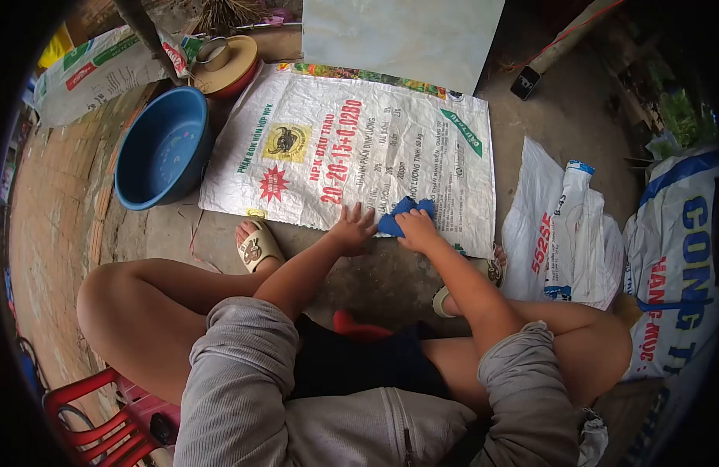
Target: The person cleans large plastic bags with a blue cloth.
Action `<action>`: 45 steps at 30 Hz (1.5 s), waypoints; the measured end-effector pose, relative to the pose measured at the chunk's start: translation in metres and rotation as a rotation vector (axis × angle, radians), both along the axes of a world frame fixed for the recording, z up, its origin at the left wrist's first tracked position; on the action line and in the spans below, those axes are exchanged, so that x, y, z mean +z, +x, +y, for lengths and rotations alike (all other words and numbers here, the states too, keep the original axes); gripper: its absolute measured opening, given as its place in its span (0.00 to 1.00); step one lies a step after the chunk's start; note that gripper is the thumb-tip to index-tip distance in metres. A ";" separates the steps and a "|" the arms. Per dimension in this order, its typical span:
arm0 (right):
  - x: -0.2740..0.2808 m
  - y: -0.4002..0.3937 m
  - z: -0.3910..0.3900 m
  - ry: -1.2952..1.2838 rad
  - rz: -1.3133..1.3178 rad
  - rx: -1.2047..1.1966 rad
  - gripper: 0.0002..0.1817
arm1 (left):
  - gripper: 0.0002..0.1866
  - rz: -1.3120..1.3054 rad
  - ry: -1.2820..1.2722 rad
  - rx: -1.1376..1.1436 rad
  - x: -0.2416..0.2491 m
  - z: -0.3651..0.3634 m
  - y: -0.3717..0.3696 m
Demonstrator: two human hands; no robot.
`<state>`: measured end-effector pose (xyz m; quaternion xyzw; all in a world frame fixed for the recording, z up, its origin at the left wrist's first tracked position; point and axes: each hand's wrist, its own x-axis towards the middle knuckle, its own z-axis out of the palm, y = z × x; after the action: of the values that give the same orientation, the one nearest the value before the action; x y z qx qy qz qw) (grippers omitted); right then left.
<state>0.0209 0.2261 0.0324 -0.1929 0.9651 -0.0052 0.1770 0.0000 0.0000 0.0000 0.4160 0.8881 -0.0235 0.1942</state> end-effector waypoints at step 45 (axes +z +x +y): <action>0.363 -0.011 0.014 -0.665 1.075 -0.231 0.18 | 0.14 0.659 1.048 0.516 0.344 -0.047 -0.087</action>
<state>0.0095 0.2399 0.3950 -0.1082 0.8804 -0.2259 -0.4026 -0.0866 -0.0469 0.3442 0.2006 0.8659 0.3323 -0.3156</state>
